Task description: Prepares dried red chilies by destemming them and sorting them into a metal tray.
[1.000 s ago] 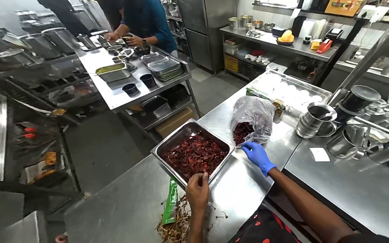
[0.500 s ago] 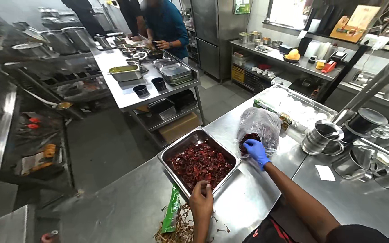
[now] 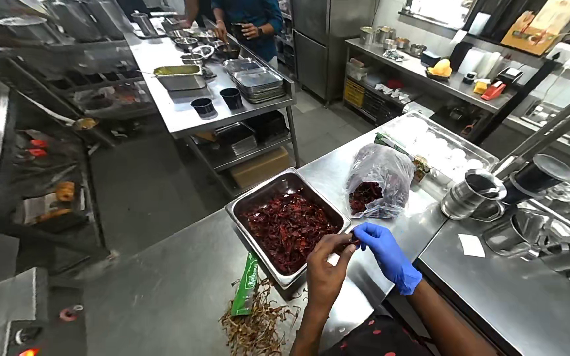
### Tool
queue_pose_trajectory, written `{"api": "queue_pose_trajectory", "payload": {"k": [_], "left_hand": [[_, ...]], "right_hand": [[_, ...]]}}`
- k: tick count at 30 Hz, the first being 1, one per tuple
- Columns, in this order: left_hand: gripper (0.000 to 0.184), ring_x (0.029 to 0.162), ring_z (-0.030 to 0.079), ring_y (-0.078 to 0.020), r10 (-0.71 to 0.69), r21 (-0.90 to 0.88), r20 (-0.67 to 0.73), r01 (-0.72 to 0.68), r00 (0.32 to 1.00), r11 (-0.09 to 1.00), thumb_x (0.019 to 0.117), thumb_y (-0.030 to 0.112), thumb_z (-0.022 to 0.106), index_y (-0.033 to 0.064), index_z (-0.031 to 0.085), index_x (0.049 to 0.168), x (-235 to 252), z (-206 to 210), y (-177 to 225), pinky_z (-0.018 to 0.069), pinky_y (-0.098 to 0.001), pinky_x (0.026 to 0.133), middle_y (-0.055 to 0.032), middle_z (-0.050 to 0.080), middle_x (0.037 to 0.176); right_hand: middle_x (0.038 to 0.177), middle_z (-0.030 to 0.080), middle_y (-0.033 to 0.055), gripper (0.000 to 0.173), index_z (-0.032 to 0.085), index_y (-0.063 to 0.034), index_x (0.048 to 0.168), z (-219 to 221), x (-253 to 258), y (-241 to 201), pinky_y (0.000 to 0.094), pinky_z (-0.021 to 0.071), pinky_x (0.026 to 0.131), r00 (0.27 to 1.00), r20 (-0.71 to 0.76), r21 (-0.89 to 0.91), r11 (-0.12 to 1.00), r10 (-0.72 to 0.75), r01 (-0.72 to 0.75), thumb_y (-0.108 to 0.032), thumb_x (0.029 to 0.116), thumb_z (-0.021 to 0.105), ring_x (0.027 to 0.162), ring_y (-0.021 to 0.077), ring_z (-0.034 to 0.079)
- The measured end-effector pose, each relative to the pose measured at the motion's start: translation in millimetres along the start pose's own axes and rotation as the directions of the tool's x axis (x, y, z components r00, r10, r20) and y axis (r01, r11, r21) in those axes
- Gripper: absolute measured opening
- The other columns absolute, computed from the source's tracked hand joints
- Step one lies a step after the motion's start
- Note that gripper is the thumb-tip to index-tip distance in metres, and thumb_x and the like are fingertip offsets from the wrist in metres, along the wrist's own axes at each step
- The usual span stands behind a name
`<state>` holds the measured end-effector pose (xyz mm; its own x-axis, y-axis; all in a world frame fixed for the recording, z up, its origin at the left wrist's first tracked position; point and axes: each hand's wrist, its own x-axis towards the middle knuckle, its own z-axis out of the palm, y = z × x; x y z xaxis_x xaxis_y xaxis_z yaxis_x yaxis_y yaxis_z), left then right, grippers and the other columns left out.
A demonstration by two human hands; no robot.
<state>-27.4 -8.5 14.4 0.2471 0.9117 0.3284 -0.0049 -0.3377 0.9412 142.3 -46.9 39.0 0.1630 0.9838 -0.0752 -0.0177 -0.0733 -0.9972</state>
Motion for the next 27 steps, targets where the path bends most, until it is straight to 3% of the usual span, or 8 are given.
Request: {"api": "queue_pose_trajectory", "payload": {"k": [2,4,6,13,17,23,25,27], "left_hand": [[0.021,0.093,0.072,-0.02,-0.036,-0.054,-0.016,0.035,0.999,0.998,0.0893,0.012,0.079,0.0156,0.078,0.11,-4,-4,0,0.0649,-0.0399,0.084,-0.0012,0.073,0.109],[0.022,0.089,0.072,-0.0274,-0.148,-0.27,-0.053,0.128,0.988,0.954,0.0875,0.002,0.078,0.0056,0.075,0.109,-6,-8,3,0.0635,-0.0429,0.083,-0.013,0.074,0.103],[0.024,0.086,0.072,-0.0304,-0.233,-0.421,-0.096,0.173,0.968,0.89,0.0862,-0.002,0.076,0.0012,0.072,0.11,-7,-11,6,0.0622,-0.0446,0.083,-0.0199,0.073,0.099],[0.023,0.082,0.071,-0.025,-0.206,-0.44,-0.155,0.119,0.966,0.89,0.0835,-0.006,0.077,-0.0003,0.074,0.106,-18,-10,6,0.062,-0.0384,0.077,-0.0191,0.073,0.095],[0.019,0.093,0.072,-0.0255,-0.298,-0.597,-0.11,0.177,0.948,0.782,0.0904,-0.004,0.07,0.0001,0.071,0.109,-20,-11,4,0.0596,-0.0404,0.087,-0.0203,0.073,0.103],[0.022,0.09,0.071,-0.0258,-0.242,-0.398,-0.073,0.194,0.968,0.897,0.0913,0.002,0.073,-0.0016,0.072,0.113,-29,-1,16,0.0604,-0.0378,0.085,-0.0187,0.073,0.103],[0.021,0.089,0.072,-0.0273,-0.203,-0.344,-0.103,0.157,0.974,0.926,0.0893,0.0,0.075,-0.0023,0.074,0.11,-31,0,18,0.0614,-0.0391,0.085,-0.0189,0.074,0.101],[0.018,0.085,0.071,-0.0265,-0.197,-0.33,-0.139,0.142,0.97,0.933,0.0886,-0.001,0.075,-0.0025,0.073,0.106,-32,1,20,0.0619,-0.0387,0.082,-0.0181,0.073,0.097]], "right_hand": [[0.092,0.069,0.0031,0.027,0.074,-0.0174,0.108,5,-9,-4,0.0321,0.0518,0.07,0.999,-0.013,-0.012,1.0,-0.029,0.029,-0.038,0.1051,0.056,0.078,0.0152,0.061],[0.1,0.071,0.0025,0.036,0.072,-0.021,0.122,8,-12,-3,0.032,0.0532,0.071,0.999,0.0,-0.002,0.999,-0.032,0.032,-0.042,0.1088,0.046,0.08,0.0153,0.063],[0.102,0.072,0.0039,0.034,0.072,-0.0175,0.117,14,-13,4,0.0352,0.0538,0.074,0.999,0.017,-0.028,0.999,-0.036,0.037,-0.039,0.1084,0.047,0.084,0.0184,0.064],[0.087,0.07,0.0064,0.021,0.073,-0.0087,0.099,35,-17,14,0.035,0.0573,0.076,0.993,0.064,-0.041,0.994,-0.096,0.099,-0.026,0.1027,0.061,0.08,0.0187,0.067],[0.09,0.07,0.011,0.018,0.071,-0.0033,0.099,32,-21,12,0.0363,0.057,0.078,0.983,0.109,0.068,0.987,-0.15,0.143,-0.017,0.1022,0.061,0.083,0.0214,0.067],[0.082,0.066,0.0033,0.014,0.07,-0.0108,0.095,33,-25,16,0.0343,0.0559,0.07,0.978,-0.009,-0.152,0.967,-0.207,0.203,-0.021,0.1012,0.062,0.075,0.0158,0.065],[0.083,0.066,-0.001,0.015,0.069,-0.0132,0.096,31,-27,18,0.0334,0.0568,0.071,0.948,-0.016,-0.349,0.89,-0.319,0.294,-0.024,0.1022,0.061,0.076,0.0118,0.065],[0.09,0.067,-0.0035,0.018,0.071,-0.0149,0.102,29,-28,20,0.0361,0.0549,0.08,0.898,0.012,-0.511,0.769,-0.44,0.384,-0.028,0.1033,0.058,0.086,0.0103,0.064]]}}
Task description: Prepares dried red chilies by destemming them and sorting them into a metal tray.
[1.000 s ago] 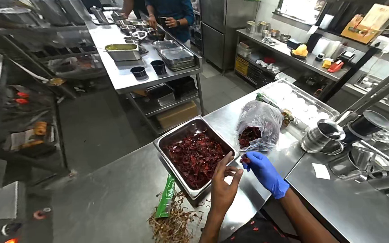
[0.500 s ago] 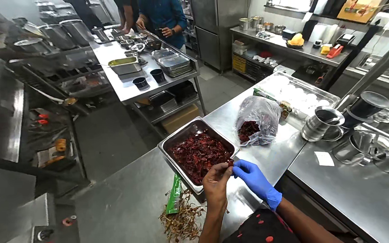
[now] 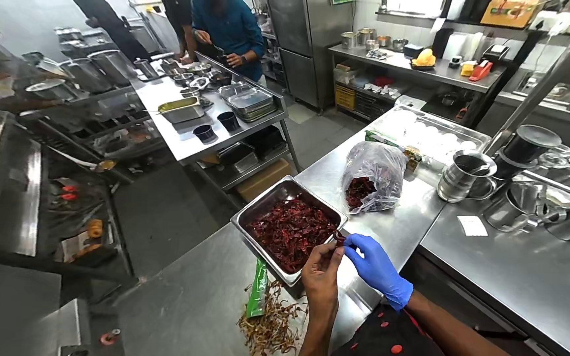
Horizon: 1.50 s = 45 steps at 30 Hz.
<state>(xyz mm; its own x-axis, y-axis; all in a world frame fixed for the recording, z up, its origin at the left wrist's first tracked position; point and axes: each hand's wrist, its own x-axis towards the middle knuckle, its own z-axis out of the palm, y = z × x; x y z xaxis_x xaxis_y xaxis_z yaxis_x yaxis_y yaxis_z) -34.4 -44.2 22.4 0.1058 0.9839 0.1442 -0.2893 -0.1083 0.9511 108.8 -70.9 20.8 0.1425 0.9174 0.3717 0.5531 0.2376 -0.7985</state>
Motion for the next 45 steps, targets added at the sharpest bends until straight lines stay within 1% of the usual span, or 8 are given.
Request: {"api": "queue_pose_trajectory", "payload": {"k": [10,18,23,29,32,35,40,45], "left_hand": [[0.008,0.073,0.062,-0.0178,-0.192,-0.176,-0.021,0.186,0.981,0.967,0.0939,0.002,0.068,-0.004,0.071,0.098,4,4,0,0.0548,-0.0321,0.071,-0.0155,0.068,0.085],[0.018,0.062,0.058,-0.0122,-0.503,-0.576,0.2,0.517,0.84,0.633,0.1034,0.01,0.051,0.0027,0.065,0.095,6,-1,-3,0.0536,-0.0277,0.064,-0.0072,0.062,0.076],[0.022,0.059,0.056,-0.0112,-0.572,-0.552,0.367,0.667,0.733,0.5,0.1058,0.015,0.05,0.0018,0.065,0.097,7,-9,10,0.0515,-0.0248,0.058,-0.006,0.059,0.073],[0.011,0.07,0.063,-0.017,-0.132,0.211,-0.075,0.145,0.988,0.967,0.0948,0.012,0.072,0.0025,0.075,0.1,39,-42,-5,0.0551,-0.034,0.067,-0.009,0.07,0.084],[0.025,0.084,0.071,-0.0195,0.126,0.727,-0.097,-0.016,0.987,0.686,0.0956,0.02,0.073,0.009,0.072,0.118,57,-80,-27,0.0602,-0.0442,0.078,-0.0067,0.074,0.098],[0.055,0.106,0.066,-0.0358,0.201,0.886,-0.057,-0.043,0.978,0.462,0.0976,0.021,0.068,0.0022,0.053,0.147,62,-104,-49,0.0533,-0.0567,0.094,-0.0207,0.066,0.126],[0.019,0.094,0.067,-0.028,0.32,0.886,-0.043,-0.112,0.946,0.449,0.0954,0.023,0.067,0.0051,0.073,0.1,48,-110,-80,0.0536,-0.051,0.089,-0.0114,0.07,0.096],[0.018,0.09,0.066,-0.0247,0.25,0.872,-0.071,-0.062,0.966,0.486,0.0945,0.026,0.069,0.0105,0.076,0.091,50,-99,-79,0.0505,-0.0499,0.087,-0.0049,0.071,0.088]], "right_hand": [[0.087,0.068,-0.0063,0.023,0.073,-0.0175,0.094,-12,5,-2,0.0356,0.0493,0.083,0.969,0.048,-0.23,0.941,-0.244,0.249,-0.035,0.1032,0.059,0.088,0.0103,0.063],[0.093,0.07,-0.0008,0.015,0.076,-0.0094,0.094,-9,9,9,0.0348,0.0534,0.089,0.968,0.062,0.164,0.959,-0.242,0.23,-0.015,0.0996,0.063,0.094,0.0116,0.065],[0.082,0.065,0.0039,0.018,0.07,-0.0044,0.088,-17,7,23,0.0323,0.0529,0.078,0.941,0.332,0.729,0.649,-0.058,-0.217,-0.016,0.0984,0.061,0.08,0.0122,0.062],[0.091,0.07,0.0059,0.027,0.072,-0.0031,0.1,8,0,47,0.0331,0.0542,0.082,0.835,0.547,0.456,0.817,0.055,-0.352,-0.026,0.104,0.057,0.085,0.0136,0.064],[0.108,0.073,0.007,0.034,0.071,-0.0121,0.121,44,-16,67,0.0438,0.0558,0.088,0.769,0.622,0.056,0.971,0.148,-0.232,-0.038,0.1019,0.058,0.095,0.0199,0.069],[0.123,0.071,0.0062,0.043,0.065,-0.0221,0.14,43,-9,66,0.0427,0.0572,0.09,0.754,0.617,0.107,0.924,0.227,-0.366,-0.04,0.1014,0.06,0.1,0.0188,0.07],[0.111,0.073,0.0071,0.026,0.074,-0.0136,0.119,-4,63,116,0.0474,0.0569,0.091,0.937,0.029,-0.119,0.932,0.348,-0.343,-0.025,0.1026,0.058,0.099,0.0214,0.07],[0.124,0.071,0.0098,0.03,0.072,-0.0175,0.127,-27,137,169,0.0561,0.0539,0.095,0.928,-0.156,-0.402,0.836,0.339,-0.373,-0.022,0.0995,0.061,0.112,0.03,0.068]]}}
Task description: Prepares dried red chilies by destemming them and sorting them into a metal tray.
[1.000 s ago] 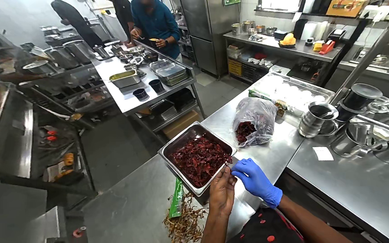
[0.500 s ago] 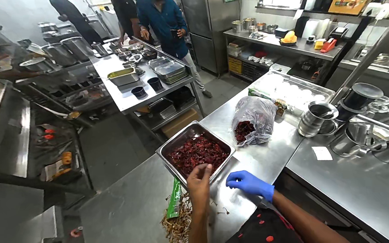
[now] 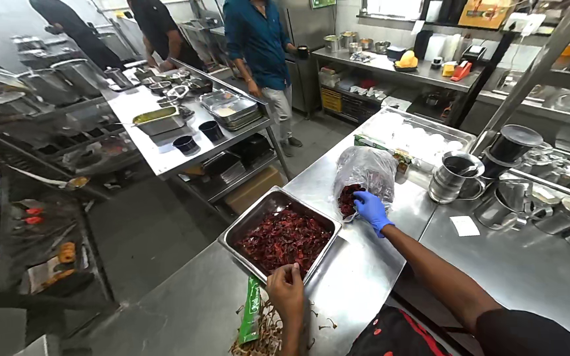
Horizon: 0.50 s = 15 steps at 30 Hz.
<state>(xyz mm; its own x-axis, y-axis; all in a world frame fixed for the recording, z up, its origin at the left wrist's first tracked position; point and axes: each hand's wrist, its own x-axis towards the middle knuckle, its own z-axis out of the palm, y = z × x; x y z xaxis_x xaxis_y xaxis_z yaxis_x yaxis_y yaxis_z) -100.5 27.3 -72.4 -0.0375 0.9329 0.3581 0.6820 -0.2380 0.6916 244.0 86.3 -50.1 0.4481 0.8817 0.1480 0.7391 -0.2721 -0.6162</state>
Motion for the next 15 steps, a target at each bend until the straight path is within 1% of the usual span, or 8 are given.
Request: {"api": "queue_pose_trajectory", "payload": {"k": [2,3,7,9,10,11,13,15], "left_hand": [[0.014,0.093,0.065,-0.025,0.025,0.016,0.033,-0.025,0.999,1.0,0.0929,0.024,0.068,0.0125,0.076,0.094,-1,1,-3,0.05,-0.0506,0.088,-0.0038,0.071,0.091],[0.014,0.094,0.066,-0.0256,0.045,0.036,0.042,-0.046,0.998,0.998,0.0923,0.023,0.067,0.0129,0.076,0.095,-2,2,-5,0.0501,-0.0506,0.089,-0.0039,0.072,0.092],[0.016,0.095,0.066,-0.028,0.107,0.125,0.076,-0.116,0.991,0.985,0.0935,0.024,0.065,0.0126,0.076,0.093,-6,2,-11,0.0511,-0.0507,0.089,-0.0051,0.072,0.092],[0.018,0.095,0.066,-0.0268,0.127,0.132,0.078,-0.137,0.989,0.982,0.0944,0.026,0.064,0.0132,0.076,0.092,-9,2,-13,0.0517,-0.0491,0.089,-0.004,0.072,0.092],[0.018,0.095,0.066,-0.0257,0.133,0.127,0.078,-0.142,0.988,0.982,0.0946,0.026,0.064,0.0138,0.076,0.092,-10,1,-15,0.0516,-0.0484,0.089,-0.0032,0.072,0.092],[0.018,0.095,0.066,-0.0248,0.138,0.122,0.078,-0.147,0.987,0.982,0.0947,0.027,0.064,0.0142,0.076,0.093,-11,0,-16,0.0517,-0.0477,0.089,-0.0024,0.072,0.092],[0.017,0.096,0.066,-0.0242,0.144,0.092,0.084,-0.151,0.986,0.984,0.094,0.026,0.065,0.0139,0.077,0.093,-13,-4,-17,0.0515,-0.0472,0.09,-0.002,0.073,0.093],[0.014,0.094,0.066,-0.0209,0.108,0.013,0.09,-0.109,0.99,0.994,0.0912,0.027,0.068,0.0152,0.077,0.092,-15,-11,-14,0.0519,-0.0441,0.088,0.0003,0.072,0.091]], "right_hand": [[0.129,0.068,0.0108,0.033,0.071,-0.0227,0.129,4,16,-4,0.0592,0.0532,0.091,0.999,-0.03,-0.176,0.984,0.031,-0.036,-0.026,0.0969,0.064,0.112,0.0339,0.066],[0.126,0.068,0.013,0.033,0.071,-0.0232,0.128,6,20,-8,0.0604,0.0525,0.089,0.998,-0.048,-0.244,0.969,0.036,-0.047,-0.027,0.0959,0.065,0.112,0.0363,0.066],[0.117,0.069,0.0211,0.035,0.068,-0.0181,0.13,22,28,-21,0.0634,0.0509,0.088,0.999,-0.049,-0.408,0.913,-0.005,-0.016,-0.024,0.095,0.066,0.108,0.0433,0.065],[0.115,0.071,0.0186,0.027,0.073,-0.0153,0.121,31,31,-16,0.0618,0.05,0.091,0.998,-0.048,-0.448,0.894,-0.03,0.006,-0.022,0.0971,0.063,0.107,0.0403,0.066],[0.114,0.071,0.0166,0.022,0.076,-0.0134,0.112,34,32,-11,0.061,0.0493,0.092,0.998,-0.054,-0.439,0.898,-0.04,0.012,-0.022,0.0977,0.062,0.107,0.0384,0.066],[0.113,0.072,0.0138,0.02,0.077,-0.0141,0.107,36,31,-6,0.0595,0.049,0.094,0.997,-0.067,-0.409,0.913,-0.048,0.016,-0.022,0.0979,0.061,0.107,0.036,0.067],[0.11,0.074,0.009,0.018,0.079,-0.0172,0.103,37,26,4,0.0557,0.0501,0.092,0.984,-0.139,-0.278,0.958,-0.109,0.067,-0.019,0.0966,0.062,0.104,0.0311,0.068],[0.11,0.074,0.0075,0.018,0.079,-0.0157,0.103,30,12,6,0.0539,0.052,0.092,0.965,-0.192,-0.064,0.983,-0.18,0.171,-0.013,0.0956,0.064,0.104,0.0278,0.069]]}}
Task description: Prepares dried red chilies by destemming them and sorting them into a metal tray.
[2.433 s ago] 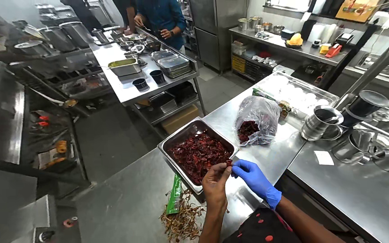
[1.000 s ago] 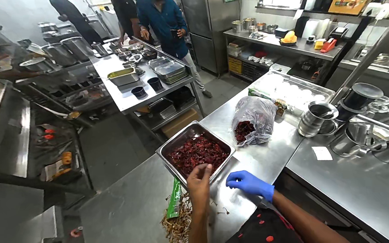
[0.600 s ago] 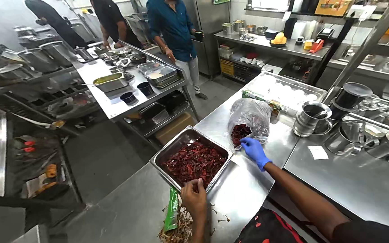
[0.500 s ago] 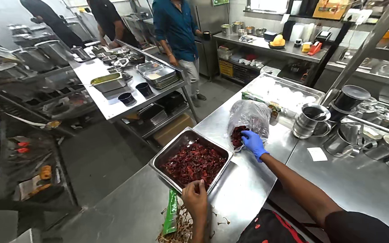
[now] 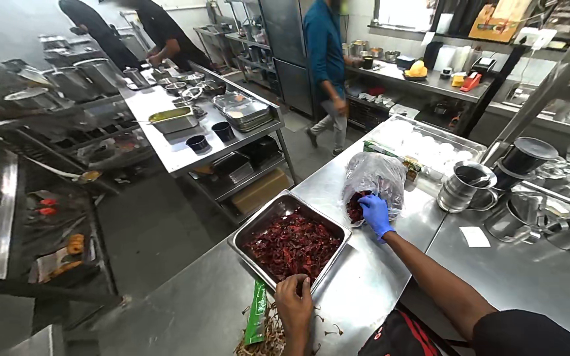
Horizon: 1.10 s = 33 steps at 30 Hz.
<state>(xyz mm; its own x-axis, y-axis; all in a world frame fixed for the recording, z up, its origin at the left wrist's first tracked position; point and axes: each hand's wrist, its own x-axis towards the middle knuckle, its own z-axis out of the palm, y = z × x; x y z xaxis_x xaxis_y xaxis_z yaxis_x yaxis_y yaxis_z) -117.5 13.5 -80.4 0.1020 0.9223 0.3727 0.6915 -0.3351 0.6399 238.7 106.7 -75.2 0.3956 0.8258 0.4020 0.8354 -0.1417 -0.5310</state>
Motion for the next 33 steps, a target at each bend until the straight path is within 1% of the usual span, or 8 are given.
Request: {"api": "queue_pose_trajectory", "payload": {"k": [4,7,12,14,17,24,28,33], "left_hand": [[0.014,0.072,0.067,-0.0082,-0.171,-0.32,0.088,0.19,0.981,0.928,0.0902,0.03,0.076,0.0161,0.074,0.09,5,-21,33,0.0584,-0.0312,0.066,0.0056,0.07,0.079],[0.017,0.083,0.072,-0.0128,-0.094,-0.544,0.201,0.191,0.975,0.817,0.0991,0.024,0.067,0.011,0.077,0.095,11,-20,61,0.0623,-0.0328,0.079,0.0001,0.076,0.089],[0.032,0.114,0.068,-0.0247,-0.035,-0.729,0.424,0.364,0.905,0.579,0.1077,0.02,0.05,0.0062,0.068,0.13,22,4,108,0.0565,-0.0428,0.1,-0.0082,0.071,0.126],[0.031,0.114,0.068,-0.0235,-0.046,-0.756,0.416,0.373,0.908,0.538,0.1073,0.019,0.052,0.0064,0.069,0.13,24,5,121,0.0559,-0.0416,0.1,-0.0079,0.072,0.125],[0.02,0.101,0.071,-0.0252,-0.069,-0.789,0.341,0.326,0.937,0.52,0.1025,0.012,0.061,0.0037,0.074,0.115,22,3,128,0.0587,-0.0413,0.091,-0.0118,0.075,0.11],[0.02,0.09,0.074,-0.0234,-0.074,-0.752,0.148,0.161,0.986,0.639,0.0989,0.009,0.067,0.0034,0.076,0.116,17,-10,116,0.0623,-0.039,0.086,-0.0109,0.077,0.099],[0.018,0.091,0.072,-0.0119,0.066,-0.56,0.053,-0.025,0.996,0.828,0.0981,0.019,0.069,0.0139,0.077,0.113,11,-18,111,0.0625,-0.0336,0.083,0.0017,0.075,0.102],[0.02,0.099,0.068,-0.01,0.247,-0.393,0.036,-0.213,0.968,0.894,0.0995,0.02,0.063,0.0155,0.077,0.113,4,-22,116,0.0589,-0.0342,0.09,0.0036,0.073,0.104]], "right_hand": [[0.106,0.074,0.004,0.019,0.078,-0.0105,0.102,-38,-43,-25,0.0422,0.0569,0.093,0.995,-0.019,0.361,0.927,-0.1,0.1,-0.005,0.095,0.062,0.101,0.017,0.069],[0.107,0.072,0.0025,0.019,0.076,-0.0108,0.105,-74,-85,-57,0.0363,0.0583,0.084,0.986,0.049,0.444,0.888,-0.16,0.122,-0.005,0.0978,0.06,0.096,0.0135,0.068],[0.113,0.072,-0.0025,0.024,0.078,-0.0182,0.106,-90,-131,-87,0.0407,0.0544,0.091,0.905,0.087,0.325,0.87,-0.417,0.37,-0.006,0.0918,0.063,0.105,0.0137,0.066],[0.113,0.072,-0.0018,0.025,0.077,-0.0197,0.106,-97,-140,-95,0.0427,0.0532,0.089,0.828,0.142,0.2,0.835,-0.543,0.513,-0.006,0.089,0.065,0.103,0.0165,0.066],[0.109,0.071,-0.0003,0.023,0.076,-0.0193,0.105,-111,-148,-106,0.0441,0.0526,0.087,0.757,0.226,0.122,0.789,-0.613,0.602,-0.005,0.0884,0.066,0.1,0.02,0.065],[0.123,0.07,-0.0003,0.019,0.077,-0.0191,0.11,-128,-155,-120,0.042,0.0506,0.099,0.782,0.132,0.157,0.792,-0.609,0.59,-0.022,0.0985,0.062,0.116,0.0191,0.063],[0.116,0.071,-0.0017,0.023,0.072,-0.0148,0.109,-129,-150,-124,0.039,0.0531,0.095,0.906,-0.009,0.322,0.856,-0.424,0.404,-0.034,0.0958,0.07,0.111,0.0141,0.064],[0.109,0.069,0.0,0.035,0.068,-0.0154,0.109,-132,-135,-128,0.04,0.0536,0.087,0.904,0.102,0.305,0.878,-0.416,0.37,-0.047,0.0945,0.07,0.105,0.0155,0.064]]}}
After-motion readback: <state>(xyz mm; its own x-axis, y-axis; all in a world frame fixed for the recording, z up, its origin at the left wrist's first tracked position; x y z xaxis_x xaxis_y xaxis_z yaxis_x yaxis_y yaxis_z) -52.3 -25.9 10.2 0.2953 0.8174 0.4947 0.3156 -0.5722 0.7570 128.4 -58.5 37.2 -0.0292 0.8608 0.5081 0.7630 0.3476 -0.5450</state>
